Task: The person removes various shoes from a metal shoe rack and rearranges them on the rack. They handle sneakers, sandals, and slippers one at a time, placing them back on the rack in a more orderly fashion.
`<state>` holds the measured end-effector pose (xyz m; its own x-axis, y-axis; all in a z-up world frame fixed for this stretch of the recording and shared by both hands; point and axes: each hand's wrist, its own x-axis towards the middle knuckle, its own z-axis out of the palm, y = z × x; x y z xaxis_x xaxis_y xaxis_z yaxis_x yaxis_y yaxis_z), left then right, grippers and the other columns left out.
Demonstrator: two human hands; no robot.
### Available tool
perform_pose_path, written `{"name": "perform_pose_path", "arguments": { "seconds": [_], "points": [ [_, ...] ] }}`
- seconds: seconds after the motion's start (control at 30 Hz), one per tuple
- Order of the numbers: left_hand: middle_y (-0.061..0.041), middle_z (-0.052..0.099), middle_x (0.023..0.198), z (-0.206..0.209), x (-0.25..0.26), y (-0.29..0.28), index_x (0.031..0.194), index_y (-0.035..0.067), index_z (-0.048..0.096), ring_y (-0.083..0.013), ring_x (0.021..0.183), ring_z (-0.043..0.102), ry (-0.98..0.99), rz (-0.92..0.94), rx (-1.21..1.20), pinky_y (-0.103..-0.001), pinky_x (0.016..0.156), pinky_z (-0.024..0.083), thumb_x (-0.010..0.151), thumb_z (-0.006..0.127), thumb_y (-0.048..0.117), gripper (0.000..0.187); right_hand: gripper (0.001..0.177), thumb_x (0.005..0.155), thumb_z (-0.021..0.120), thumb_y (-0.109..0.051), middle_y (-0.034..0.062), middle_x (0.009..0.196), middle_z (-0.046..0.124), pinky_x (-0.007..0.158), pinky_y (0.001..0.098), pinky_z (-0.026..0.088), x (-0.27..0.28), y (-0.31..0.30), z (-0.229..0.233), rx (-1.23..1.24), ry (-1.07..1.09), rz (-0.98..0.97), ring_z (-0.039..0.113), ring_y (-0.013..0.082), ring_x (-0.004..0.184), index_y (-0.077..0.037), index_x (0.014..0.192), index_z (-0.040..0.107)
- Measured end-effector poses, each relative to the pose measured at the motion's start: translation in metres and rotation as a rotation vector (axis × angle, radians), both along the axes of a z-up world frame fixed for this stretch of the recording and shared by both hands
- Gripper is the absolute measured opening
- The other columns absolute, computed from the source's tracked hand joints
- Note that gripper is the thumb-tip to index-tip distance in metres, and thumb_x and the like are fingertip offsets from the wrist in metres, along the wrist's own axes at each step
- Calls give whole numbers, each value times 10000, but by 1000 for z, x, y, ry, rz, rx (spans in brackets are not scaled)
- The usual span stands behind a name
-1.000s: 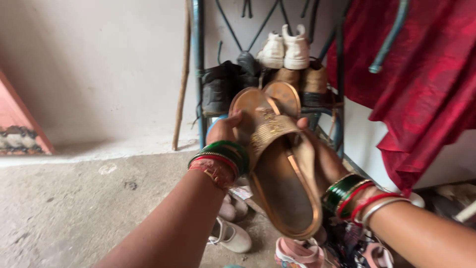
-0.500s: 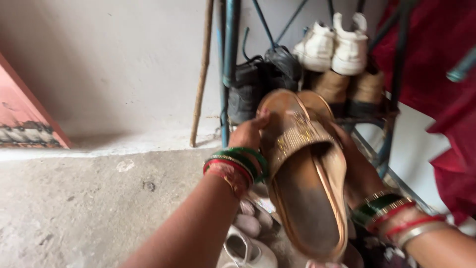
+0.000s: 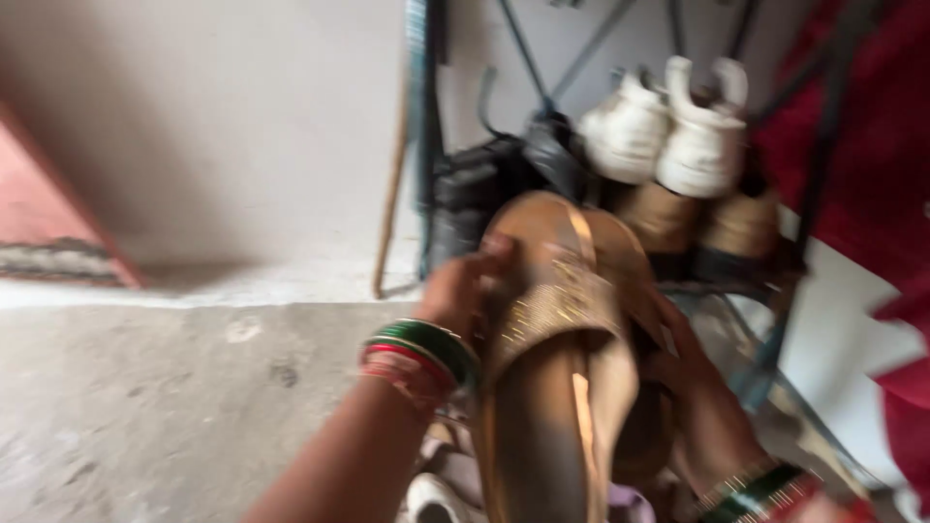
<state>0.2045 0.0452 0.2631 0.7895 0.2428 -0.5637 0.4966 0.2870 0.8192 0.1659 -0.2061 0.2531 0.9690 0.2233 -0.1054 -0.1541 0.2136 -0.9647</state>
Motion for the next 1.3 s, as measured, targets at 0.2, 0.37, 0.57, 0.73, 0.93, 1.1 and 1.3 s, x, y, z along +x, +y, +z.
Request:
{"name": "perform_pose_path", "arguments": {
  "seconds": [0.2,0.37,0.57,0.73,0.93,1.1,1.3],
  "points": [
    [-108,681,863,26,-41,-25,1091,52,712,-243,721,616,-263,94,-81,-387,637,491,850,703,498,507,786,800,449,-98,72,1545,534,1104,333,391,-23,-24,19,-16,-117,56,525,208,1365,-166,1582,401],
    [-88,693,853,35,-67,-32,1110,76,714,-209,689,616,-287,131,-74,-365,624,495,860,702,465,463,722,840,457,-136,82,1509,565,1076,336,450,-49,-46,15,88,-95,68,582,183,1301,-165,1559,397],
    [-104,668,912,25,-99,-39,1152,53,740,-216,728,589,-259,182,8,-373,634,481,888,728,428,459,660,909,463,-161,138,1400,623,1012,370,494,-92,-75,11,119,-173,132,636,193,1164,-114,1567,430],
    [-173,696,1117,34,-119,-54,1257,32,677,-264,922,660,-223,235,80,-393,835,498,889,762,392,521,756,870,706,-239,106,1441,628,1044,449,506,-133,-82,32,181,-160,296,619,246,1284,-175,1572,435],
    [-206,735,1169,52,-134,-79,1262,-7,713,-302,989,684,-235,174,176,-411,909,503,883,729,383,544,934,614,870,-275,24,1367,642,1040,443,514,-171,-73,58,5,-134,137,604,217,1297,-283,1454,462],
    [-244,575,1223,58,-142,-88,1447,-16,463,-276,1069,585,-334,89,133,-408,942,397,993,755,469,726,785,659,822,-147,34,1244,692,971,424,548,-186,-80,71,-43,-150,63,671,198,1148,-214,1395,557],
    [-245,694,1220,84,-210,-117,1363,32,579,-348,1065,667,-443,-128,-190,-478,928,601,878,715,497,685,662,683,778,-63,34,1025,757,871,387,602,-173,-92,79,-33,-222,40,741,171,935,-191,1312,614]
  ]
}}
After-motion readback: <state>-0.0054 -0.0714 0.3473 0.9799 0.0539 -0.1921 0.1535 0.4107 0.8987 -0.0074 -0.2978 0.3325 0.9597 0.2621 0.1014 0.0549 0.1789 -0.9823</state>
